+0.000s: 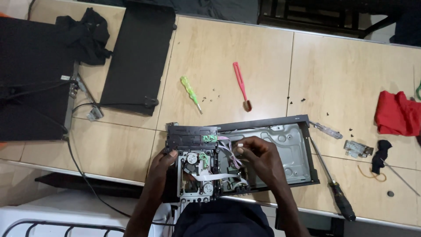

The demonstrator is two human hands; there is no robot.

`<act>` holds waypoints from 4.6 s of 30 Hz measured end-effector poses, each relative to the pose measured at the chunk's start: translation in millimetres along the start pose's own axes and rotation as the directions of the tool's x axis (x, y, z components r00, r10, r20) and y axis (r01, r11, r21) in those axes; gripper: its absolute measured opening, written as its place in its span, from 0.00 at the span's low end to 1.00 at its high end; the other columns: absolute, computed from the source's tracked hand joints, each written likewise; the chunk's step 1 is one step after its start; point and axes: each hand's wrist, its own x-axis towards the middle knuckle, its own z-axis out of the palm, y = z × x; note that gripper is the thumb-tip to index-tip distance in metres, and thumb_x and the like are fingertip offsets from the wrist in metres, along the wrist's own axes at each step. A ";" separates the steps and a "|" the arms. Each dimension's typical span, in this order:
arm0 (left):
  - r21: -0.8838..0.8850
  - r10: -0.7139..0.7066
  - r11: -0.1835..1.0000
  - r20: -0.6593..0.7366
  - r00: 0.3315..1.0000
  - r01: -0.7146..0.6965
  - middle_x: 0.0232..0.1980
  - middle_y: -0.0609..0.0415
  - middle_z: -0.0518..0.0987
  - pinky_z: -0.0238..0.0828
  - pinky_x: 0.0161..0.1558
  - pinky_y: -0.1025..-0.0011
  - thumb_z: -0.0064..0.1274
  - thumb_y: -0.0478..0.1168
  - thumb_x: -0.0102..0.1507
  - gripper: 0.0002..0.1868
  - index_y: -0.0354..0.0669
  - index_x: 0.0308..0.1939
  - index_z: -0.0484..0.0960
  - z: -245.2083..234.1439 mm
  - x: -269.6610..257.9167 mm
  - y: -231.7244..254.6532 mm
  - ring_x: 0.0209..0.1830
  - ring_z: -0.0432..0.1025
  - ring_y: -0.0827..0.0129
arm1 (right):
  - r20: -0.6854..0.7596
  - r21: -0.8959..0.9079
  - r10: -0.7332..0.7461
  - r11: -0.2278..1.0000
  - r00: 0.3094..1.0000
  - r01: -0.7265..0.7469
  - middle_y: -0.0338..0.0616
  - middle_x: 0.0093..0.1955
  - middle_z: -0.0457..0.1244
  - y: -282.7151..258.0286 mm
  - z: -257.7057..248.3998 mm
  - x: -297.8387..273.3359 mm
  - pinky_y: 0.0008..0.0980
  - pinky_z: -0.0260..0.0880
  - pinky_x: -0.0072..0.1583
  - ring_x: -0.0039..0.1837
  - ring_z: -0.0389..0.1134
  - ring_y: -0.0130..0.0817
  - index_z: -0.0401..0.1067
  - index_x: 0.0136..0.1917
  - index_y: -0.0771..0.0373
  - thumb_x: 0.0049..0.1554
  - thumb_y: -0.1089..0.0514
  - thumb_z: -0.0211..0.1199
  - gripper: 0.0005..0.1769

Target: Repairing a DVD player by unscrewing the internal disc tray assembly and adjusting its components and ribbon cables.

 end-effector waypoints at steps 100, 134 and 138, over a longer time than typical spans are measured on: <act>0.316 0.167 0.928 0.127 0.978 -0.199 0.45 0.54 0.84 0.68 0.50 0.67 0.46 0.52 0.61 0.24 0.42 0.52 0.85 10.1 2.5 19.8 0.46 0.75 0.66 | 0.043 0.120 -0.164 0.980 0.985 0.158 0.48 0.40 0.73 14.4 1.8 8.9 0.32 0.73 0.42 0.45 0.75 0.33 0.64 0.48 0.57 0.64 0.46 0.53 0.13; 0.209 0.294 0.926 0.128 0.947 -0.315 0.48 0.58 0.84 0.66 0.55 0.71 0.48 0.49 0.63 0.22 0.43 0.55 0.85 8.4 -2.1 11.8 0.51 0.73 0.71 | -0.165 0.245 0.024 0.969 0.986 0.017 0.54 0.50 0.77 12.5 19.2 -10.2 0.33 0.78 0.50 0.52 0.78 0.37 0.71 0.55 0.65 0.60 0.58 0.60 0.11; 0.237 0.274 0.927 0.106 0.956 -0.291 0.46 0.56 0.83 0.66 0.54 0.69 0.48 0.49 0.63 0.21 0.43 0.53 0.85 9.4 -2.5 10.8 0.49 0.73 0.69 | -0.164 0.231 -0.013 0.972 0.986 0.051 0.53 0.50 0.77 16.6 15.2 -11.9 0.32 0.77 0.51 0.49 0.78 0.35 0.72 0.54 0.64 0.59 0.53 0.62 0.15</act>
